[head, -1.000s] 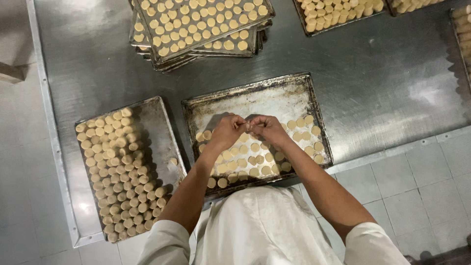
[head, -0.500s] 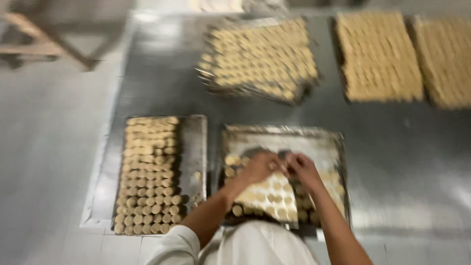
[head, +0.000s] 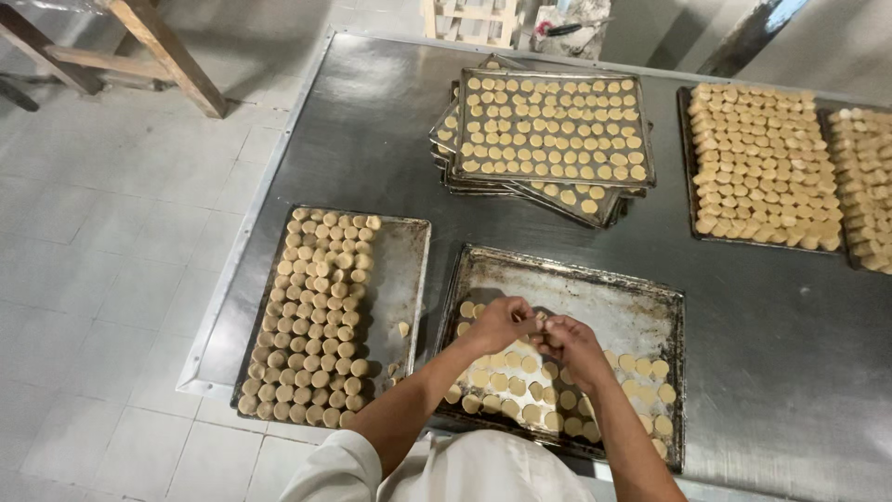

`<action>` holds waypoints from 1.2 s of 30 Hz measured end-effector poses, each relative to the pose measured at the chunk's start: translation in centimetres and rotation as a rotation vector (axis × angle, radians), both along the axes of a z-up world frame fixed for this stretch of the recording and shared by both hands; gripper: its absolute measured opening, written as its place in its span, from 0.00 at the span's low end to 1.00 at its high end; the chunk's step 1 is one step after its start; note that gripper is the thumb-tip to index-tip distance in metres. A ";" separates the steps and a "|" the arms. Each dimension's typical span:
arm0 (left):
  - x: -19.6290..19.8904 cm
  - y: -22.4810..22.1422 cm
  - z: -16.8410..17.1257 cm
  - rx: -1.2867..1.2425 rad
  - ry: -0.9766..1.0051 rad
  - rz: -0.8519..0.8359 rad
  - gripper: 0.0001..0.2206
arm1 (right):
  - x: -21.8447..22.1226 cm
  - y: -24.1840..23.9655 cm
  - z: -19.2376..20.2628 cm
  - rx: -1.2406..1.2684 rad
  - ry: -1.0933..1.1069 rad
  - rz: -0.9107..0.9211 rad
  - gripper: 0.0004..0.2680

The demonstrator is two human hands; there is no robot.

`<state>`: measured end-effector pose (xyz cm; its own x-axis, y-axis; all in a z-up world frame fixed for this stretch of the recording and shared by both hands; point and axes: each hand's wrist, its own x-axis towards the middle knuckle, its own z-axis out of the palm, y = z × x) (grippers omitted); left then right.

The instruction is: The person sorts small pieces of dough by hand, moving them from a large tray into an empty tray and organizing them in a grid pattern.

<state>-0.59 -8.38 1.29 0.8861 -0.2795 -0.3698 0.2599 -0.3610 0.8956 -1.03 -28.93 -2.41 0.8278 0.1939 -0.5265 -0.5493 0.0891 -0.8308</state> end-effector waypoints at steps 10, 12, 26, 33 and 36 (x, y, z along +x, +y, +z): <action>-0.9 0.0 1.5 0.076 -0.123 -0.069 0.13 | -0.8 -0.2 0.6 -0.187 -0.237 0.097 0.08; -0.9 0.1 1.8 0.073 -0.113 -0.056 0.14 | -0.8 -0.1 1.0 -0.207 -0.253 0.117 0.07; 1.2 -0.2 -0.3 0.144 -0.077 -0.090 0.11 | 0.3 -4.1 -1.3 0.097 -0.037 -0.106 0.05; 2.7 -1.2 -3.5 0.404 -0.404 -0.068 0.07 | -0.4 -9.7 -0.7 0.108 -0.142 -0.254 0.02; 2.8 -5.2 -2.9 0.271 -0.453 -0.135 0.05 | -0.5 -10.2 -1.4 -0.031 -0.143 -0.256 0.03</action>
